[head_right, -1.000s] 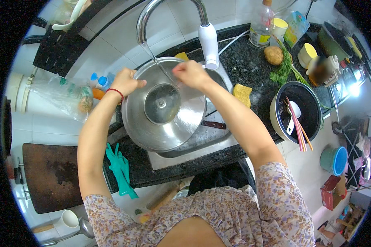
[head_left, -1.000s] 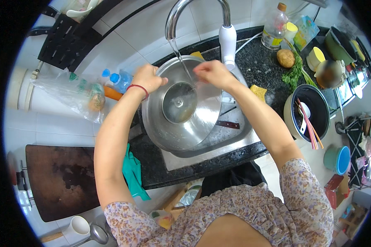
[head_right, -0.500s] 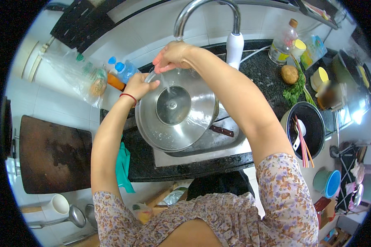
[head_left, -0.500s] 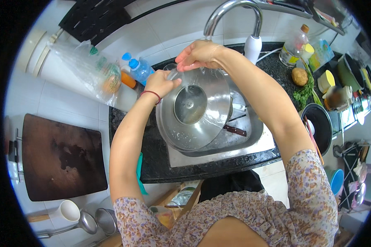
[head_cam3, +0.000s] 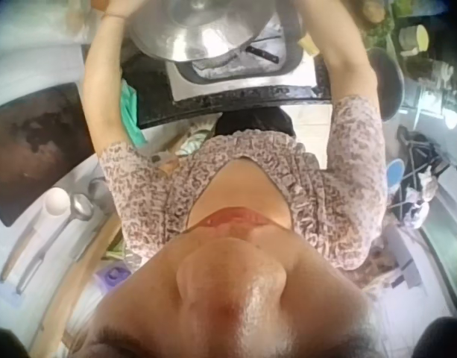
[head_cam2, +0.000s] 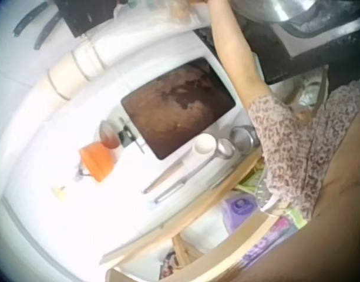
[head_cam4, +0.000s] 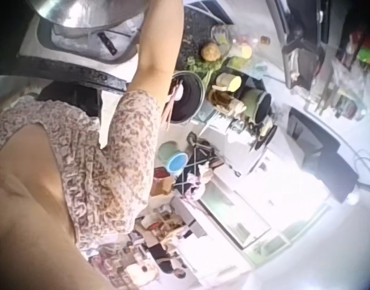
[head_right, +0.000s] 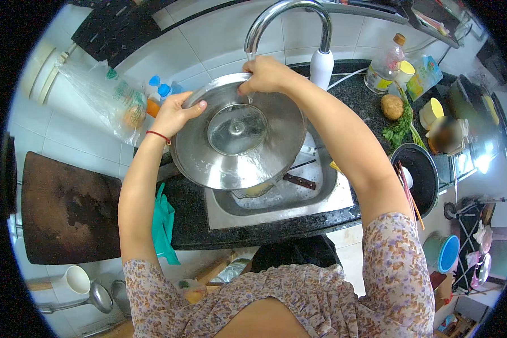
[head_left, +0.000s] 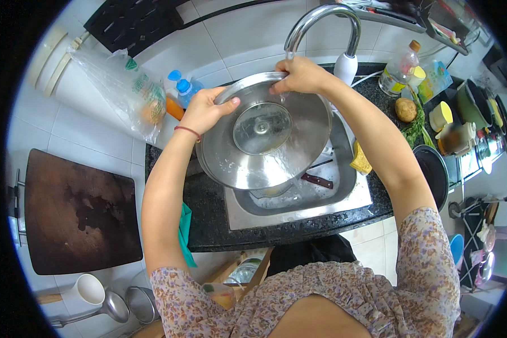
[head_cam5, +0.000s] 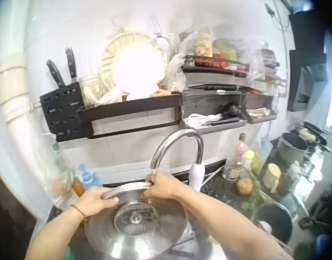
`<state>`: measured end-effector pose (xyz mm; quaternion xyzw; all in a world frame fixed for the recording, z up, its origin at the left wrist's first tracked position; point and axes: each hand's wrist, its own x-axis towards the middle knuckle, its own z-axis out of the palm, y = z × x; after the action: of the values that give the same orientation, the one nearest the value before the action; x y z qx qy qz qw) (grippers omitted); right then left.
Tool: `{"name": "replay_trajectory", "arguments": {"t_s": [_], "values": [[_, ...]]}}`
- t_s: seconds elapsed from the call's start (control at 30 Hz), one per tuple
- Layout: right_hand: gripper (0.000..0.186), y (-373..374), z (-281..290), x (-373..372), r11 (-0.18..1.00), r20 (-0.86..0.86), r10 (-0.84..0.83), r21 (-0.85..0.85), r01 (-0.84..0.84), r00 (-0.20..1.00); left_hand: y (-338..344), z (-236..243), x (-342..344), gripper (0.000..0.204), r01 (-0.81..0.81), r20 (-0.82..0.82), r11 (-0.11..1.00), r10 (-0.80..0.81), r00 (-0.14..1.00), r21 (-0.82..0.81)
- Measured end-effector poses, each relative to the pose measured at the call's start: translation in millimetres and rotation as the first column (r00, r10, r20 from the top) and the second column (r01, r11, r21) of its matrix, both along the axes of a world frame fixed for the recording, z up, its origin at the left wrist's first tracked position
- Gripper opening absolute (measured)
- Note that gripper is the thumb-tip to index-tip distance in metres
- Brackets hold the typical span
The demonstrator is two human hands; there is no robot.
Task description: The person washes various kitchen items in a sink using a sponge and running water. They scrub and rinse a metal pot lid, a plate, chopsticks, a spoon, and a rice cooker pot. The person places the cleaned items into a drying rack or on the counter.
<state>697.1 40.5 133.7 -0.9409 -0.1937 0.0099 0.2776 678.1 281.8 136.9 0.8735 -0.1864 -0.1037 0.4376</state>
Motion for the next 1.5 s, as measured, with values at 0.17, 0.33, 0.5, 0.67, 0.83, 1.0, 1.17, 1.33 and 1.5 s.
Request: {"name": "replay_trajectory", "arguments": {"t_s": [0.17, 0.33, 0.5, 0.67, 0.83, 1.0, 1.17, 1.33, 1.5], "values": [[0.028, -61, -38, -25, 0.96, -0.194, -0.066, 0.254, 0.115, 0.979, 1, -5, 8, 0.036, 0.061, -0.076, 0.987, -0.073, 0.994, -0.149], [0.019, -64, -38, -75, 0.882, -0.221, -0.196, 0.387, 0.271, 0.955, -24, -8, 24, 0.029, 0.19, 0.032, 0.976, -0.195, 0.98, 0.109], [0.018, -49, -13, -88, 0.932, -0.062, -0.315, 0.171, 0.321, 0.947, -102, 4, 38, 0.027, 0.254, 0.229, 0.821, -0.415, 0.88, 0.511], [0.02, -42, -11, -89, 0.894, 0.026, -0.441, 0.096, 0.437, 0.897, -146, 18, 34, 0.031, 0.297, 0.154, 0.746, -0.469, 0.87, 0.596], [0.025, -45, -6, -103, 0.861, -0.099, -0.437, 0.243, 0.447, 0.894, -118, 8, 54, 0.028, 0.324, 0.36, 0.813, -0.522, 0.774, 0.483], [0.026, -65, -82, -137, 0.648, -0.197, -0.429, 0.613, 0.452, 0.881, -66, 5, 51, 0.024, 0.252, 0.213, 0.952, -0.286, 0.934, 0.174], [0.017, -52, -116, -130, 0.57, -0.239, -0.47, 0.653, 0.499, 0.85, -16, -17, 35, 0.026, 0.047, 0.098, 0.999, -0.046, 0.994, -0.004], [0.014, -40, -80, -85, 0.728, -0.045, -0.337, 0.621, 0.291, 0.94, 28, -36, 26, 0.026, -0.053, 0.029, 0.995, 0.056, 0.998, -0.082], [0.019, -19, -37, -41, 0.934, 0.156, -0.169, 0.34, 0.107, 0.973, -32, 7, 23, 0.026, 0.053, 0.291, 0.938, -0.16, 0.943, 0.343]]}}
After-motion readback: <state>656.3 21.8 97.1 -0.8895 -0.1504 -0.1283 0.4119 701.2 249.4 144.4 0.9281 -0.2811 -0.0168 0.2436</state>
